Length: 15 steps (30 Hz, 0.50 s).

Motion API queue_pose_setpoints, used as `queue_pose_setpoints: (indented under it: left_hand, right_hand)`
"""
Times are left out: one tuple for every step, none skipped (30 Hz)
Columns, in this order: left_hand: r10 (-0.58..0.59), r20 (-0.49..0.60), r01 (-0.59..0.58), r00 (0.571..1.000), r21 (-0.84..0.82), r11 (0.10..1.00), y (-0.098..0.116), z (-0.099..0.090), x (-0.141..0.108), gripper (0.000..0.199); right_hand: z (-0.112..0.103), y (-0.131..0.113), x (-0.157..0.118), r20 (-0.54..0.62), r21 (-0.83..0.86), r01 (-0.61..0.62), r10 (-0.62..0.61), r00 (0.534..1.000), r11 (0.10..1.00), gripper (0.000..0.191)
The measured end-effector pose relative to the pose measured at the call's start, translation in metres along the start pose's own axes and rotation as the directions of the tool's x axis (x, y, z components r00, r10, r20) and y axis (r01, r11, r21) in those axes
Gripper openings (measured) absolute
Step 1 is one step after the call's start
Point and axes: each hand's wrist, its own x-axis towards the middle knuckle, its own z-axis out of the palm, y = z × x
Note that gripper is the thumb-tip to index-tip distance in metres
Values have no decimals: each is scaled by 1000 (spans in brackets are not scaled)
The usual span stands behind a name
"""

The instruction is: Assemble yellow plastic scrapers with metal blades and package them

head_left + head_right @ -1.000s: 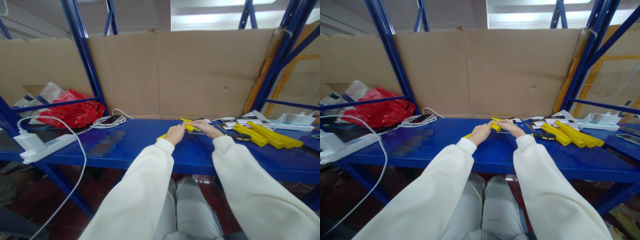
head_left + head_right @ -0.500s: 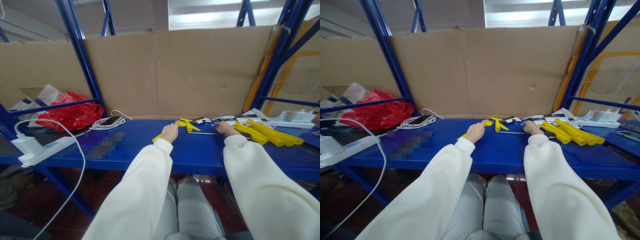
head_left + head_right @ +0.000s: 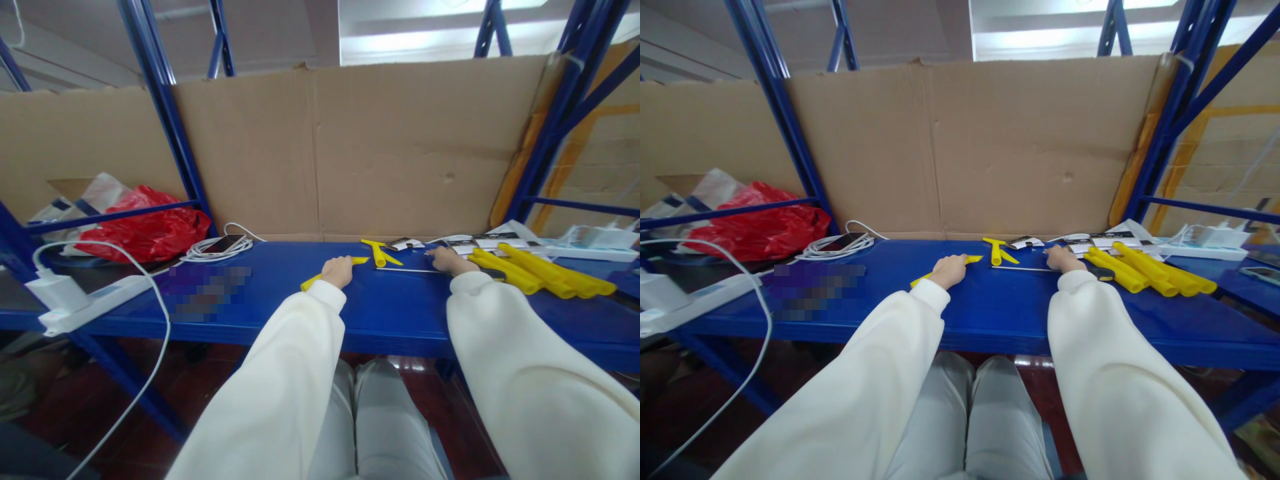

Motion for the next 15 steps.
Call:
queue_pose_setpoints:
  left_hand:
    - [2, -2, -2, 1000, -1, 1000, 0, 0, 0, 43]
    - [3, -5, -3, 1000, -1, 1000, 0, 0, 0, 43]
    - [4, -8, -4, 1000, -1, 1000, 0, 1, 0, 42]
    - [4, -11, -4, 1000, -1, 1000, 0, 1, 0, 42]
    - [2, -12, -2, 1000, -1, 1000, 0, 2, 1, 41]
    - [-1, -13, 1, 1000, -2, 1000, 0, 2, 1, 41]
    - [-3, -13, 3, 1000, -3, 1000, -1, 2, 2, 41]
    - [-4, -13, 4, 1000, -3, 1000, -1, 3, 2, 40]
    - [-3, -14, 3, 1000, -3, 1000, -1, 3, 2, 40]
    - [-2, -14, 2, 1000, -2, 1000, -1, 3, 3, 40]
    - [-1, -14, 1, 1000, -2, 1000, -1, 3, 3, 40]
    - [-1, -13, 1, 1000, -1, 1000, -1, 4, 3, 41]
    - [-2, -11, 2, 1000, 0, 1000, -1, 4, 3, 41]
    - [-2, -10, 2, 1000, 1, 1000, 0, 4, 3, 41]
    - [-2, -10, 2, 1000, 1, 1000, 0, 4, 3, 41]
  right_hand:
    - [-2, -3, -2, 24, -8, -20, 20, 1000, 1000, 59]
    - [-4, -6, -3, 56, -14, -43, 44, 997, 999, 61]
    - [-6, -9, -5, 86, -18, -61, 62, 994, 998, 62]
    - [-8, -12, -6, 101, -19, -60, 62, 993, 998, 62]
    - [-9, -13, -8, 108, -21, -53, 55, 993, 998, 61]
    - [-11, -15, -9, 110, -23, -41, 43, 993, 999, 60]
    - [-12, -16, -10, 107, -26, -31, 33, 994, 999, 60]
    - [-12, -17, -11, 102, -29, -22, 25, 994, 999, 59]
    - [-13, -17, -12, 96, -35, -17, 20, 995, 999, 58]
    - [-14, -18, -13, 95, -43, -18, 22, 995, 999, 58]
    - [-15, -20, -14, 97, -53, -21, 27, 995, 998, 57]
    - [-16, -21, -15, 104, -65, -26, 32, 994, 998, 57]
    - [-17, -23, -16, 112, -76, -27, 35, 993, 997, 55]
    - [-18, -24, -17, 119, -84, -25, 35, 992, 996, 54]
    - [-19, -26, -18, 119, -88, -22, 33, 992, 996, 53]
